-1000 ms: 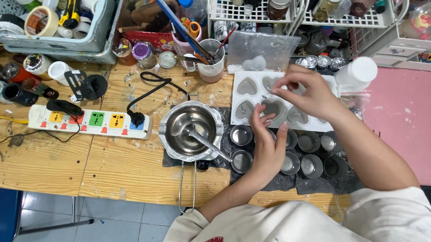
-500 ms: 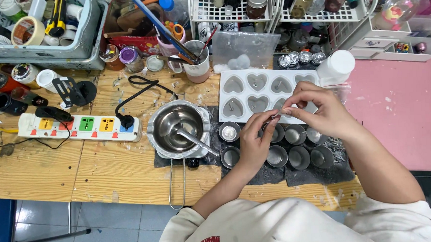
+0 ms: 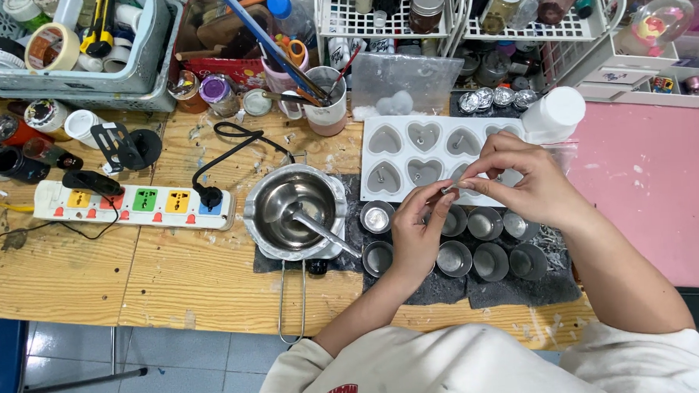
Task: Preparing wicks and placing them into heart-shaped and circular candle molds.
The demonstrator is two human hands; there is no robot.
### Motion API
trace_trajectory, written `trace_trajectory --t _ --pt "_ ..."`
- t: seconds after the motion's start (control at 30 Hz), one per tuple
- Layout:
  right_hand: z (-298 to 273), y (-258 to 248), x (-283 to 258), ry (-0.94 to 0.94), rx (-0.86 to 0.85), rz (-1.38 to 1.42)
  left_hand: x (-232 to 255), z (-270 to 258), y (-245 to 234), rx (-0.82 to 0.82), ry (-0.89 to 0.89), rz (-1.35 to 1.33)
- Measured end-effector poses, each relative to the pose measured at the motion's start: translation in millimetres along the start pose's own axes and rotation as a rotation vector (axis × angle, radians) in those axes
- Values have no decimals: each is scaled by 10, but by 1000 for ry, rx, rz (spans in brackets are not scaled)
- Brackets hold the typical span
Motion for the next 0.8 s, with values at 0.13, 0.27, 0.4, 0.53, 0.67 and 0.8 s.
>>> trace_trajectory --t 0.13,0.27,0.4,0.53,0.67,0.8 --pt "98 6 68 -18 -10 -14 -14 48 -20 -4 0 88" --pt "317 117 275 2 24 -118 -66 -26 -33 -158 53 704" --pt "628 445 478 -85 18 -245 -67 -77 -43 -238 78 1036" --pt "923 849 646 -188 7 -341 -71 -105 -70 -229 129 1070" --pt "1120 1179 829 -267 -9 -478 -84 -128 -86 -259 95 1100" --pt "1224 1388 904 -246 -63 -527 -114 -128 -97 -326 14 1135"
Point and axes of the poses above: each hand's wrist, its own z-axis towards the middle knuckle, its own y-axis out of the palm, x = y × z, the point moved 2 cm from there along z, towards the middle knuckle, and after that the axes turned 11 degrees about -z, right-handed, at the moved point
